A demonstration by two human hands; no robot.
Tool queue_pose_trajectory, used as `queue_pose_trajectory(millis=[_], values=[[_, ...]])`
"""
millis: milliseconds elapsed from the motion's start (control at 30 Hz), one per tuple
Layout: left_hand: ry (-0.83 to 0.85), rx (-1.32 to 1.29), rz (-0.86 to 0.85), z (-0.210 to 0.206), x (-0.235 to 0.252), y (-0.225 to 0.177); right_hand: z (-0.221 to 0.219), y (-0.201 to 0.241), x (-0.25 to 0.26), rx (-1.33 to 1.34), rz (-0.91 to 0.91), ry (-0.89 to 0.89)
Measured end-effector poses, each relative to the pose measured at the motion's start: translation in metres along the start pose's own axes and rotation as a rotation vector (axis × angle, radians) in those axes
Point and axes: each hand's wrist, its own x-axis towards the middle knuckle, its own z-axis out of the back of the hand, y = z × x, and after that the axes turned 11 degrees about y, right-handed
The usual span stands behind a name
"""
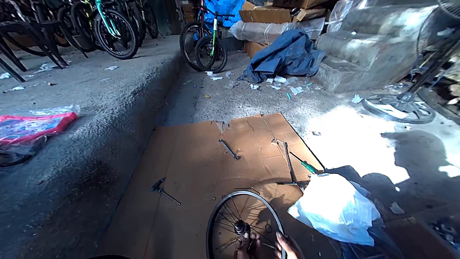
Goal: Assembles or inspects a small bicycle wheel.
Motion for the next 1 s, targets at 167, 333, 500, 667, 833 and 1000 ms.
queue_pose_trajectory(millis=[167, 333, 500, 667, 833, 1000], values=[[0.061, -0.009, 0.128, 0.016, -0.003, 0.019, 0.007, 0.033, 0.013, -0.181, -0.114, -0.182], [0.044, 0.078, 0.212, 0.016, -0.004, 0.027, 0.041, 0.021, 0.012, -0.195, -0.088, -0.143], [0.034, 0.243, 0.276, 0.011, -0.002, 0.027, 0.036, 0.027, 0.017, -0.147, -0.067, -0.137], [0.083, 0.303, 0.284, 0.013, 0.003, 0.026, 0.034, 0.027, 0.031, -0.149, -0.125, -0.198], [0.187, 0.471, 0.182, 0.028, 0.007, 0.039, 0.043, 0.024, 0.037, 0.014, -0.069, -0.083], [0.224, 0.368, 0.124, 0.031, 0.006, 0.046, 0.045, 0.026, 0.039, 0.103, -0.053, -0.035]])
